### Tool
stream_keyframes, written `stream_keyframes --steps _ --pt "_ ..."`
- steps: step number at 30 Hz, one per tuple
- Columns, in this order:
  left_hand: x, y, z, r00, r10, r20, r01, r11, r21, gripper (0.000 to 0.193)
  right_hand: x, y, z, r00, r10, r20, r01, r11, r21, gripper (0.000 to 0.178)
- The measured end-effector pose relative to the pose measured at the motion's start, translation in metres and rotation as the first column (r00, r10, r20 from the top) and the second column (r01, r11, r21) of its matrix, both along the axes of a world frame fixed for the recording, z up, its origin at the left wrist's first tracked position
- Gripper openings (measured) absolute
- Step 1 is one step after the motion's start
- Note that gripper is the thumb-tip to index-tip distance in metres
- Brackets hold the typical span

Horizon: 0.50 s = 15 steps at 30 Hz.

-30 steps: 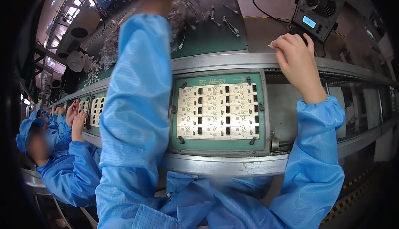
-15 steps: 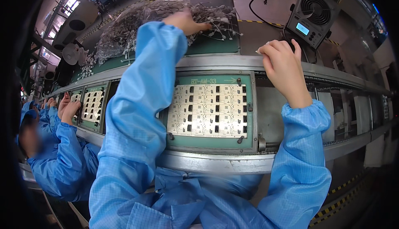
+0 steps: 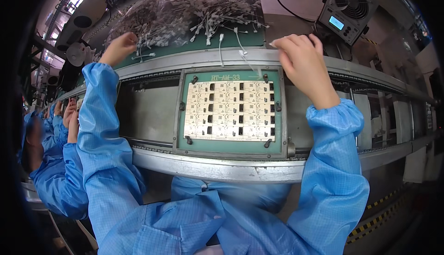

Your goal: Manually inserting components and connecting wires to circuit boards on a production assembly line.

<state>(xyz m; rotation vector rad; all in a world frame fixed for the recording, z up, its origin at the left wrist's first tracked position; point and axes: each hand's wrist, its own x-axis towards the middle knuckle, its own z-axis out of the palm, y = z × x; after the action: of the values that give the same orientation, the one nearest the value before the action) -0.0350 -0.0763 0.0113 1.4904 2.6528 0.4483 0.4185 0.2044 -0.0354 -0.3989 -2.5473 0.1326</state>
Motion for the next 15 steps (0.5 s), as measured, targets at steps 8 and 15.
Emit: stream_keyframes --steps 8,15 --pt "0.085 -0.001 -0.021 0.934 -0.283 -0.216 0.321 0.932 0.166 0.023 -0.032 -0.025 -0.007 0.988 0.149 0.05 -0.149 0.989 -0.003 0.015" --pt "0.204 0.087 -0.024 0.735 -0.614 -0.287 0.653 0.755 0.06 0.024 -0.009 -0.056 0.02 0.94 0.143 0.31 -0.051 0.956 -0.287 0.017"
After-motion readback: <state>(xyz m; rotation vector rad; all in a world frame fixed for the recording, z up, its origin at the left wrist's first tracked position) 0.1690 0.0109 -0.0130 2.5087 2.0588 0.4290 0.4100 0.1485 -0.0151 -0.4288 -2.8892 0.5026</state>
